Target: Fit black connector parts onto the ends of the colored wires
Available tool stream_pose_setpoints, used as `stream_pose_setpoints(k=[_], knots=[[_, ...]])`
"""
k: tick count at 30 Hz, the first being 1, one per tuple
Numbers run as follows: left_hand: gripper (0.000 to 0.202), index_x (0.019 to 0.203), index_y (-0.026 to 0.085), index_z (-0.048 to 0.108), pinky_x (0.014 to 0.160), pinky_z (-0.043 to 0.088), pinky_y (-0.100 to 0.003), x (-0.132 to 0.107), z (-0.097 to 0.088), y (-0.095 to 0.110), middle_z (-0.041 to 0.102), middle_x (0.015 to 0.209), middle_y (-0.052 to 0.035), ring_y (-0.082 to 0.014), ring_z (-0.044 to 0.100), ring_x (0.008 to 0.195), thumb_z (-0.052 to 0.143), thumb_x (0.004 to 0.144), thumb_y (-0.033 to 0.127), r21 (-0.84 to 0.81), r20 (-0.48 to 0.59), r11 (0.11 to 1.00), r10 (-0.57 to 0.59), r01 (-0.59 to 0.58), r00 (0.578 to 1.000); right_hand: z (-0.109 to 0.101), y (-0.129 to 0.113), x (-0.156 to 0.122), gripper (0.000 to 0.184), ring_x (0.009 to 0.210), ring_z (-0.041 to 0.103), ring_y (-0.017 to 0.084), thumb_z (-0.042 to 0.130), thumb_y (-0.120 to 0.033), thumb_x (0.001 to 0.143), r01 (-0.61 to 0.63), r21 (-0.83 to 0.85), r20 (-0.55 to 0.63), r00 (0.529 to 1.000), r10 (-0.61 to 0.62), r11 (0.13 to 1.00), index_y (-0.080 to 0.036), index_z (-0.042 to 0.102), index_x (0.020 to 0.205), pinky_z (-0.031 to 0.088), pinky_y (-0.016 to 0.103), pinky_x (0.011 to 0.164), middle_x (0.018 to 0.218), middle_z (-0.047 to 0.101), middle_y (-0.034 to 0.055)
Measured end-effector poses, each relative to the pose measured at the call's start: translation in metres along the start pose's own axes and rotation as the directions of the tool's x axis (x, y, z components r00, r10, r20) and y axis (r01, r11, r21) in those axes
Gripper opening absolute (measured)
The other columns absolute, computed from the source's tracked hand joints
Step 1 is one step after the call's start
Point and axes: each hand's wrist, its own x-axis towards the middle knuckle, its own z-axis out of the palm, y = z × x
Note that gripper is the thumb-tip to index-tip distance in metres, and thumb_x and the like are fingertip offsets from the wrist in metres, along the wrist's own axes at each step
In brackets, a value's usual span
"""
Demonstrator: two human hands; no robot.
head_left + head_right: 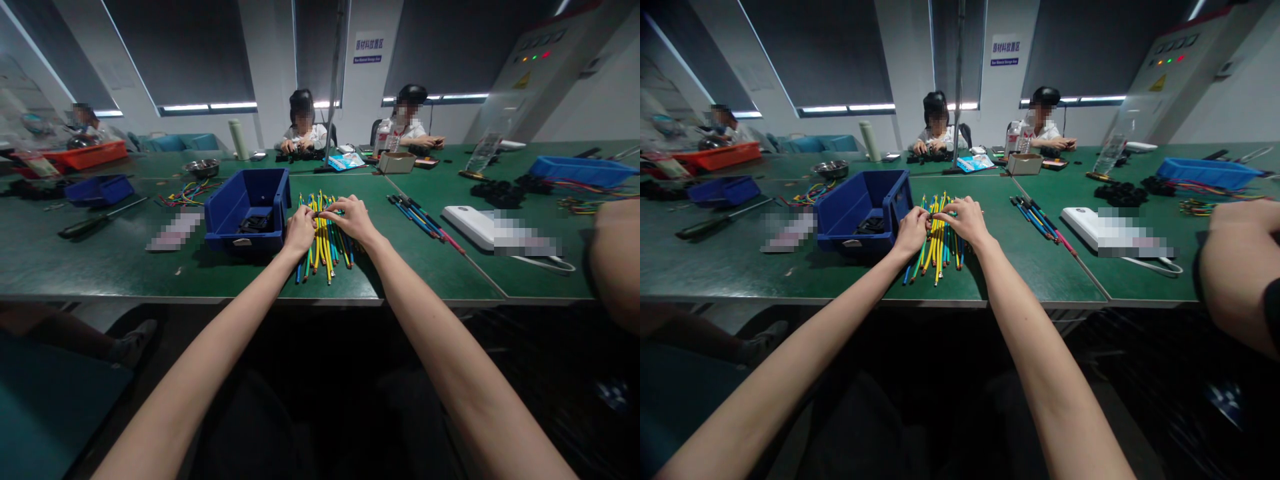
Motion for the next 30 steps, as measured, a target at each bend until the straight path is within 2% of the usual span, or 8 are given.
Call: stream_pose_setpoints(k=[8,16,20,24,30], knots=[[0.023,0.086,0.021,0.056,0.072,0.042,-0.027,0.0021,0.001,-0.0036,0.066,0.075,-0.0034,-0.018,0.063,0.076,0.035,0.094,0.021,0.1,0.021,0.995,-0.001,-0.001,1.0,-0.0011,-0.0002,0.0007,0.045,0.088,0.048,0.022,0.046,-0.06,0.088,0.019,0.0,0.046,0.999,-0.019,1.0,-0.025,0.074,0.088,0.028,0.032,0.077,0.084,0.065,0.0049],[0.024,0.086,0.021,0.058,0.073,0.043,-0.027,0.0014,0.001,-0.0016,0.067,0.077,-0.0044,-0.0182,0.063,0.077,0.035,0.094,0.023,0.081,0.001,0.996,-0.029,0.029,1.0,-0.0029,-0.0017,0.002,0.051,0.085,0.049,0.02,0.041,-0.062,0.09,-0.011,0.017,0.085,0.996,0.01,1.0,-0.023,0.073,0.086,0.031,0.029,0.076,0.086,0.069,0.0049],[0.024,0.083,0.02,0.057,0.074,0.042,-0.027,0.0012,0.0006,-0.0002,0.067,0.076,-0.0045,-0.0183,0.063,0.077,0.036,0.093,0.02,0.075,-0.006,0.995,-0.058,0.059,0.998,-0.002,-0.0041,0.0016,0.061,0.075,0.054,0.019,0.026,-0.054,0.097,-0.125,-0.077,0.129,0.983,0.134,0.989,-0.019,0.071,0.074,0.031,0.028,0.07,0.076,0.068,0.0067],[0.023,0.085,0.02,0.058,0.074,0.042,-0.026,0.0002,-0.0007,0.0015,0.067,0.074,-0.0041,-0.0179,0.063,0.076,0.036,0.094,0.022,0.063,0.009,0.996,-0.058,0.057,0.998,-0.0028,-0.0052,-0.0002,0.059,0.074,0.057,0.019,0.027,-0.05,0.098,-0.206,-0.186,0.116,0.966,0.23,0.961,-0.018,0.072,0.077,0.03,0.028,0.063,0.078,0.069,0.0091],[0.024,0.085,0.02,0.059,0.078,0.042,-0.027,0.0,-0.001,-0.0005,0.07,0.09,-0.0083,-0.0201,0.064,0.089,0.037,0.093,0.023,0.149,-0.012,0.987,-0.052,0.054,0.999,-0.003,-0.0077,0.0008,0.053,0.087,0.055,0.023,0.028,-0.042,0.099,-0.094,-0.337,0.105,0.985,0.136,0.937,-0.018,0.071,0.079,0.033,0.031,0.073,0.08,0.069,0.0113]])
